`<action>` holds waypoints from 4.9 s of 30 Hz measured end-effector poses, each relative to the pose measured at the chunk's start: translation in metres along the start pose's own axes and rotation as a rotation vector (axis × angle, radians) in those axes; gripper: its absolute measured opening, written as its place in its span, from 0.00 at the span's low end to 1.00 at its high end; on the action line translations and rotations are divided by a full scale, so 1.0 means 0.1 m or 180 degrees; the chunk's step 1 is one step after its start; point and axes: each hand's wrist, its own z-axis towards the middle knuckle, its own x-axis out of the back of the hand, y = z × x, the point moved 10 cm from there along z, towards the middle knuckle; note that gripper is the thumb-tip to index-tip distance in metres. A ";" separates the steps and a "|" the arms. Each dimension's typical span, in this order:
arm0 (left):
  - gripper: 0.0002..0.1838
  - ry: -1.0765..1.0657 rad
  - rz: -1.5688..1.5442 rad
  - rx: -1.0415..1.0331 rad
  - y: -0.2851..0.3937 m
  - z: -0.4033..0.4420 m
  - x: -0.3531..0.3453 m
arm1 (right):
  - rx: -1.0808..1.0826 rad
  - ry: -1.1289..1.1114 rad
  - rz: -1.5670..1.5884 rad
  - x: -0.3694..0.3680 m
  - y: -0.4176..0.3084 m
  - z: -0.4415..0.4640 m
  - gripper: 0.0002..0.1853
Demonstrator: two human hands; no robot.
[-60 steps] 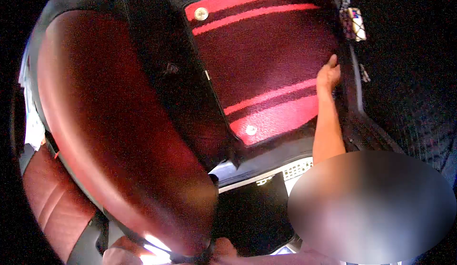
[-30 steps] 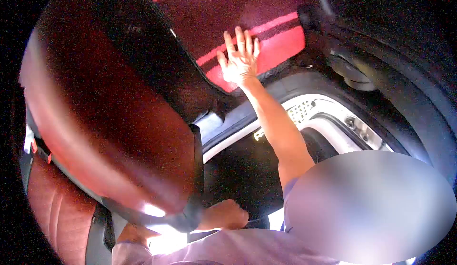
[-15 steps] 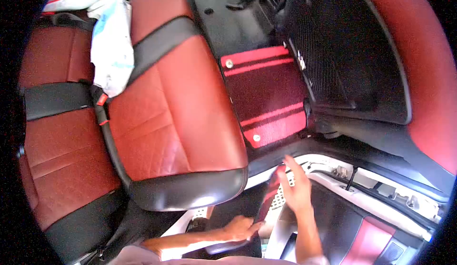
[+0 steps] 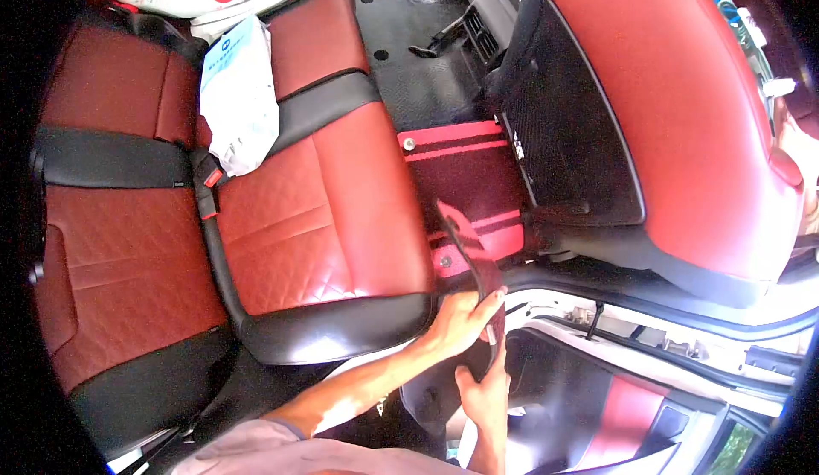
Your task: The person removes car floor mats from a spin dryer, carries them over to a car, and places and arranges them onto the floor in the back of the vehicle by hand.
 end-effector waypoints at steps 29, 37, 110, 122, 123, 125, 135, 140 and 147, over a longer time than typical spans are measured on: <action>0.12 0.2621 -0.2435 -0.2208 3.42 3.22 4.66 | 0.2480 -0.0007 -0.1406 -0.45 -5.41 5.55 0.12; 0.14 0.2856 -0.2629 -0.2228 3.36 3.09 4.73 | 0.3528 0.1150 -0.2741 -0.79 -6.32 5.26 0.12; 0.12 0.2357 0.1698 -0.1871 3.50 3.19 3.92 | 0.0850 0.0554 0.0016 -1.98 -2.73 7.36 0.16; 0.08 0.1987 0.1788 -0.1212 3.42 3.23 3.79 | 0.0065 0.0076 -0.2179 -0.97 0.43 3.60 0.33; 0.08 0.1982 0.1807 -0.1211 3.41 3.24 3.77 | -0.0323 0.0023 -0.2228 -0.89 0.71 3.40 0.33; 0.09 0.1996 0.1858 -0.1226 3.39 3.25 3.77 | -0.1113 -0.0149 -0.2462 -0.77 1.26 3.23 0.31; 0.13 0.1807 0.2313 -0.1131 3.40 3.29 3.68 | 0.2451 0.0711 -0.0833 -2.14 -2.85 6.82 0.31; 0.14 0.1767 0.2560 -0.1127 3.40 3.32 3.69 | 0.0294 0.0973 -0.0189 -2.50 -3.03 9.12 0.55; 0.14 0.1750 0.2599 -0.0949 3.35 3.38 3.71 | 0.1033 0.1544 -0.0639 -2.35 -3.68 8.89 0.24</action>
